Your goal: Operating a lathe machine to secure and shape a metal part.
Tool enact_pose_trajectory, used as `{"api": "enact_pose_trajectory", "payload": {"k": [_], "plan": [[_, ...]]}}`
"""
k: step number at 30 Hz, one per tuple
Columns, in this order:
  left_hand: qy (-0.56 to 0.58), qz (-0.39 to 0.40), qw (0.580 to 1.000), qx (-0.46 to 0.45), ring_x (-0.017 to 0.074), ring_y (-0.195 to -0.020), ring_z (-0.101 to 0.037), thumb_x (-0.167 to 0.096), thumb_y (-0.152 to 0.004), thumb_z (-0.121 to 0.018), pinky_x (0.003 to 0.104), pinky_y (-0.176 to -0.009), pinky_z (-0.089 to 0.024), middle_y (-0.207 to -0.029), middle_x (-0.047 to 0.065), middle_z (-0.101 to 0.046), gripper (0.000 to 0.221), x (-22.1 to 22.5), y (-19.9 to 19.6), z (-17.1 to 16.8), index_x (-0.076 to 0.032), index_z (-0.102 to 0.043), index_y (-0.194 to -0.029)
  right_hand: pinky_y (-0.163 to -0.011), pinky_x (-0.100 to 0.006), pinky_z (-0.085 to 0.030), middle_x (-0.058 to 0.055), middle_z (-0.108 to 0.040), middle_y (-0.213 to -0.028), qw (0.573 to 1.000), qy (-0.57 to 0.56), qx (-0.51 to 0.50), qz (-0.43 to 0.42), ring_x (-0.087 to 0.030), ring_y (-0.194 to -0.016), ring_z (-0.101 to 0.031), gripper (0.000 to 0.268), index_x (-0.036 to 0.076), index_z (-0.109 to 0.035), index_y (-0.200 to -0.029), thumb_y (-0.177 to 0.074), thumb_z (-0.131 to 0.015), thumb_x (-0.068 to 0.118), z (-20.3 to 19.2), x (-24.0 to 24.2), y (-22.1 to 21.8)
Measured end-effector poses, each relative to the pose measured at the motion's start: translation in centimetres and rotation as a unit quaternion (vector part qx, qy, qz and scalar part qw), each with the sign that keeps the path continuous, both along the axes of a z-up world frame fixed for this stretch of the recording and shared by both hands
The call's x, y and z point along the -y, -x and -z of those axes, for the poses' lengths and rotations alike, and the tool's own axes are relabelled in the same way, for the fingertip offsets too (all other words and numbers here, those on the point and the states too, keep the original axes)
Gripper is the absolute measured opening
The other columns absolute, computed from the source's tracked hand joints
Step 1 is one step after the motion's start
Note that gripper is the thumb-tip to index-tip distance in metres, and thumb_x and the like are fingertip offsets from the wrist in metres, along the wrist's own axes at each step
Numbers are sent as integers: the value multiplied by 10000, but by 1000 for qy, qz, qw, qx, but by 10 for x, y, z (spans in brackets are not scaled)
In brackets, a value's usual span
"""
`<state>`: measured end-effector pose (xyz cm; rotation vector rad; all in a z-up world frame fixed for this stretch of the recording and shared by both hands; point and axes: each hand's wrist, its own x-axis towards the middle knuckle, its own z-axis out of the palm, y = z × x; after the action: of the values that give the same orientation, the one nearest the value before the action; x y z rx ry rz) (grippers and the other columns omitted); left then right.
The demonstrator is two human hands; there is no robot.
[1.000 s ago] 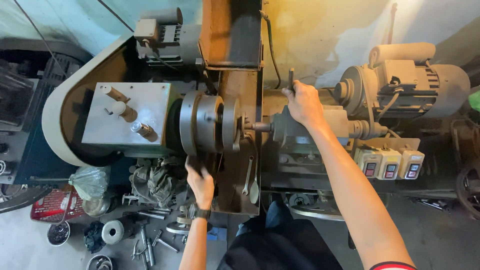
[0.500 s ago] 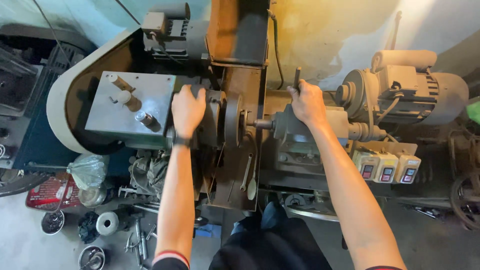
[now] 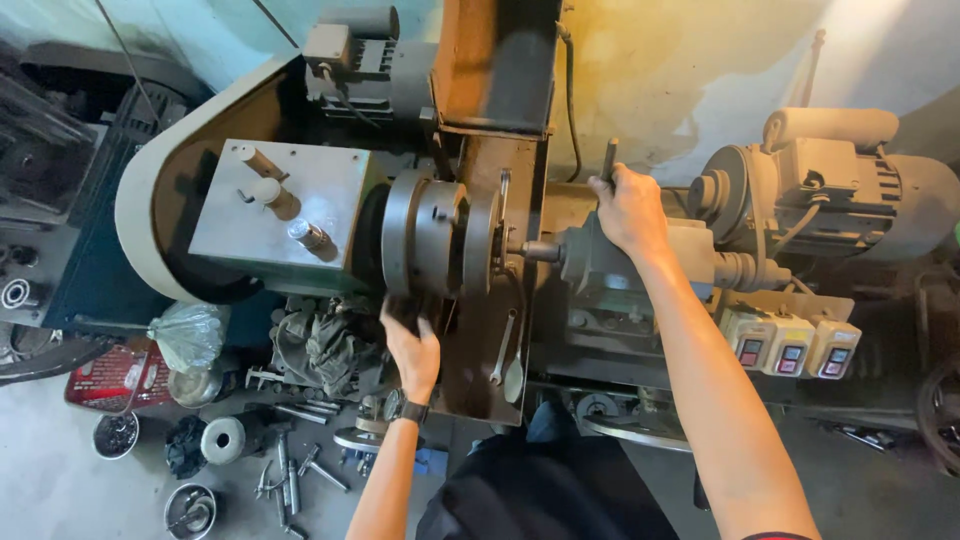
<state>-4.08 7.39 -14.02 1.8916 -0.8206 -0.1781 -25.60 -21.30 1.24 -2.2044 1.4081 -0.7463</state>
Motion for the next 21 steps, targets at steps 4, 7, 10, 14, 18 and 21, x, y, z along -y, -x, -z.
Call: {"api": "enact_pose_trajectory", "payload": {"k": [4,7,10,14,18,21], "plan": [[148,-21,966,210,434,-1415,-454,7,-966,-633,506,-1207,-384,-1508,268,-458,582,31,-7,-98,68,-369,-1481,-723,-560,-480,-268,-688,-931,1000,-5,-8,10,-483,-907,-640,297,-28,-663,-965,-979,-689,267,6,3,1],[176,27,952,247,403,-1409,-494,-21,-1000,-666,490,-1223,-395,-1483,228,-516,499,79,-40,-144,36,-452,-1447,-735,-559,-482,-264,-690,-943,1000,4,-3,2,-480,-911,-641,294,-28,-661,-970,-985,-687,264,10,4,4],[89,106,971,193,431,-1351,-547,-99,-1021,-666,462,-1173,-442,-1436,269,-574,452,113,-69,-158,54,-505,-1415,-732,-551,-483,-264,-687,-939,1000,14,14,-7,-482,-896,-638,279,-39,-647,-961,-989,-694,234,13,5,6],[-25,146,977,153,515,-1218,-556,-203,-997,-663,509,-1029,-462,-1317,341,-596,513,124,-82,-144,99,-504,-1379,-683,-454,-524,-213,-704,-880,992,30,118,-36,-368,-788,-679,187,-44,-645,-987,-1006,-668,141,31,14,6],[-66,144,971,180,524,-1107,-623,-247,-978,-659,528,-939,-511,-1219,350,-646,520,144,-92,-143,111,-537,-1335,-563,-310,-545,-88,-730,-837,951,-88,296,-29,-139,-666,-693,149,-20,-669,-1038,-1018,-606,113,12,16,-33],[-282,78,949,121,508,-983,-655,-384,-958,-678,542,-858,-532,-1023,329,-691,529,162,-85,-161,75,-603,-1212,-488,-289,-555,-67,-733,-742,926,-259,273,-30,-99,-584,-682,214,0,-683,-971,-1007,-644,207,-13,20,-84]]}}
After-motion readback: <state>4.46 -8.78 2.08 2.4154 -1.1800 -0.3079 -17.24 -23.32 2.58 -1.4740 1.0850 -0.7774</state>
